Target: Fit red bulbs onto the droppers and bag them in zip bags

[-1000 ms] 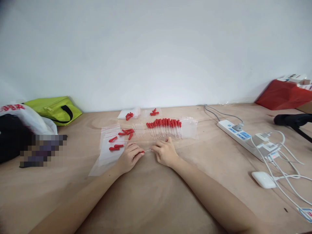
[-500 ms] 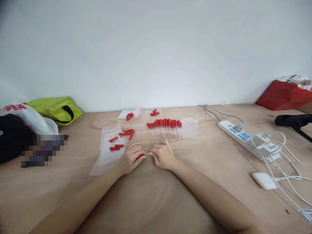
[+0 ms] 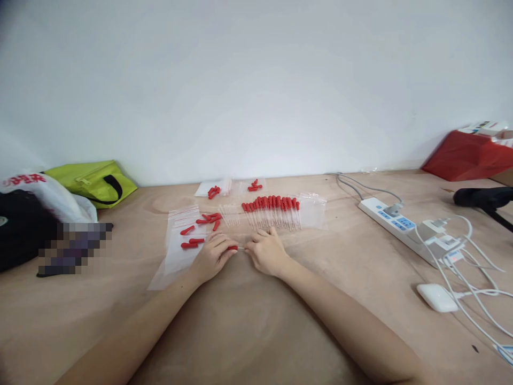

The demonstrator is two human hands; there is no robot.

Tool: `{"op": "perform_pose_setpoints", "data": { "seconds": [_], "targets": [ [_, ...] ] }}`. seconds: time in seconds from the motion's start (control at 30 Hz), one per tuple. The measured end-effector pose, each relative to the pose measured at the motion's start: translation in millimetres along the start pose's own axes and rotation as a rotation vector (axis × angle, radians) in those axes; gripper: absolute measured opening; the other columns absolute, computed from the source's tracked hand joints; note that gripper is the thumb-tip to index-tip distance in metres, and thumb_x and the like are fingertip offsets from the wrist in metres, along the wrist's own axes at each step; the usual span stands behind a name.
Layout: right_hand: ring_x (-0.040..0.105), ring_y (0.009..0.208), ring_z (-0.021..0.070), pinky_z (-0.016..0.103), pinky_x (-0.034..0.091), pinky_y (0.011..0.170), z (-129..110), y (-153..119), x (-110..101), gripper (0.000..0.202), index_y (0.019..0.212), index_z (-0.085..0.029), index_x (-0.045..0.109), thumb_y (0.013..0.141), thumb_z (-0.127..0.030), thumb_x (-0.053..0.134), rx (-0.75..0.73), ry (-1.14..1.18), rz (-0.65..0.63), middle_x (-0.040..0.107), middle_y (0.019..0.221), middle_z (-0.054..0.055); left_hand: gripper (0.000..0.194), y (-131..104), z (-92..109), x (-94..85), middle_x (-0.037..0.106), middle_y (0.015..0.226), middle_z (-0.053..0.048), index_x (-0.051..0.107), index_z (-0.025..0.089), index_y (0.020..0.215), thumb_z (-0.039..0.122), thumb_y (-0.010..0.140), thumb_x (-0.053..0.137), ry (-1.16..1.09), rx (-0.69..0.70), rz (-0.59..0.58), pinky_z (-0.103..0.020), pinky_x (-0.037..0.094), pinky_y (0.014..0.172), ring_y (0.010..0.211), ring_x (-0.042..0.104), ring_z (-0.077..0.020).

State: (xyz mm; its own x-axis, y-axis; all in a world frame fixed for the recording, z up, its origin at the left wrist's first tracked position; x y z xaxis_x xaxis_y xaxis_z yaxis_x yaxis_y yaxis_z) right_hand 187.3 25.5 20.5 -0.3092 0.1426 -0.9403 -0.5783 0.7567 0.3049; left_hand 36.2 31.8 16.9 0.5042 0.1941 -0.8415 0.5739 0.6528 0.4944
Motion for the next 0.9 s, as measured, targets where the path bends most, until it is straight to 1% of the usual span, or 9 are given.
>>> {"op": "perform_pose_setpoints", "data": {
  "seconds": [0.07,0.13,0.17,0.27,0.43,0.53,0.67,0.8,0.9],
  "targets": [
    [0.051,0.083,0.0177,0.031,0.021,0.070,8,3,-4,0.020,0.079,-0.019,0.063,0.084,-0.024,0.044,0.052,-0.042,-0.029,0.063,0.081,0.006,0.020,-2,-7,-3.2,0.060,0.093,-0.007,0.053,0.017,0.100,0.027,0.084,0.048,0.022,-0.092,0.055,-0.039,0.041,0.084,0.091,0.053,-0.0209],
    [0.053,0.084,0.0179,0.030,0.024,0.071,22,10,-7,0.021,0.081,-0.020,0.064,0.084,-0.023,0.043,0.200,-0.021,-0.018,0.064,0.084,0.006,0.026,-4,-12,-4.0,0.058,0.098,-0.010,0.051,0.014,0.105,0.025,0.081,0.052,0.024,-0.180,0.075,-0.038,0.044,0.081,0.093,0.053,-0.0223],
    [0.054,0.084,0.0178,0.029,0.026,0.070,30,14,-7,0.022,0.083,-0.019,0.064,0.084,-0.024,0.042,0.296,0.008,-0.001,0.064,0.085,0.006,0.024,-5,-13,-3.0,0.058,0.097,-0.010,0.052,0.014,0.103,0.023,0.081,0.052,0.011,-0.202,0.060,-0.037,0.045,0.080,0.092,0.054,-0.0218],
    [0.057,0.081,0.0177,0.027,0.031,0.068,48,32,-1,0.026,0.086,-0.017,0.064,0.084,-0.023,0.038,0.558,0.088,0.049,0.066,0.085,0.007,0.015,-5,-13,2.5,0.060,0.095,-0.008,0.055,0.015,0.095,0.018,0.082,0.048,-0.055,-0.203,-0.028,-0.033,0.048,0.077,0.088,0.057,-0.0189],
    [0.059,0.084,0.0209,0.031,0.031,0.075,51,63,14,0.026,0.092,-0.017,0.063,0.082,-0.024,0.039,0.769,0.058,0.118,0.067,0.086,0.009,0.019,-7,-12,5.4,0.062,0.104,-0.008,0.058,0.016,0.098,0.020,0.084,0.046,-0.076,-0.178,-0.060,-0.035,0.047,0.085,0.097,0.058,-0.0193],
    [0.059,0.086,0.0224,0.034,0.028,0.079,50,71,20,0.025,0.095,-0.015,0.059,0.080,-0.024,0.041,0.803,0.020,0.124,0.066,0.086,0.012,0.021,-9,-12,5.9,0.062,0.105,-0.008,0.058,0.015,0.099,0.021,0.084,0.046,-0.065,-0.168,-0.064,-0.036,0.047,0.086,0.098,0.058,-0.0195],
    [0.060,0.083,0.0228,0.037,0.025,0.080,52,71,22,0.025,0.096,-0.012,0.056,0.079,-0.025,0.042,0.822,-0.019,0.111,0.066,0.084,0.013,0.021,-9,-13,7.4,0.062,0.105,-0.009,0.059,0.015,0.099,0.021,0.084,0.045,-0.052,-0.160,-0.064,-0.036,0.048,0.085,0.098,0.058,-0.0195],
    [0.059,0.085,0.0219,0.037,0.024,0.080,44,74,21,0.024,0.091,-0.015,0.058,0.080,-0.029,0.042,0.756,-0.033,0.155,0.066,0.086,0.012,0.021,-7,-12,8.0,0.062,0.104,-0.008,0.059,0.016,0.099,0.021,0.084,0.045,-0.047,-0.141,-0.055,-0.034,0.048,0.084,0.096,0.058,-0.0188],
    [0.057,0.087,0.0217,0.037,0.024,0.080,32,82,24,0.026,0.086,-0.017,0.062,0.081,-0.029,0.040,0.701,-0.023,0.140,0.066,0.090,0.012,0.019,-6,-12,3.8,0.063,0.099,-0.007,0.061,0.017,0.094,0.022,0.083,0.047,0.029,-0.142,-0.027,-0.036,0.047,0.081,0.093,0.058,-0.0200]
  ]
}}
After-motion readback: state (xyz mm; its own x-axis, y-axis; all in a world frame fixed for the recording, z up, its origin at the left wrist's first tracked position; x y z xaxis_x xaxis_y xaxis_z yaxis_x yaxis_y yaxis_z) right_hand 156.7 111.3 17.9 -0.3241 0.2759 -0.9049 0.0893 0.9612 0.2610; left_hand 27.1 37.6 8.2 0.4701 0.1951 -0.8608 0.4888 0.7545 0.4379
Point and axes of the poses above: each hand's wrist, its own y-axis towards the middle knuckle, its own x-axis out of the palm, z = x × y, the point moved 4 cm from there along y, towards the middle knuckle
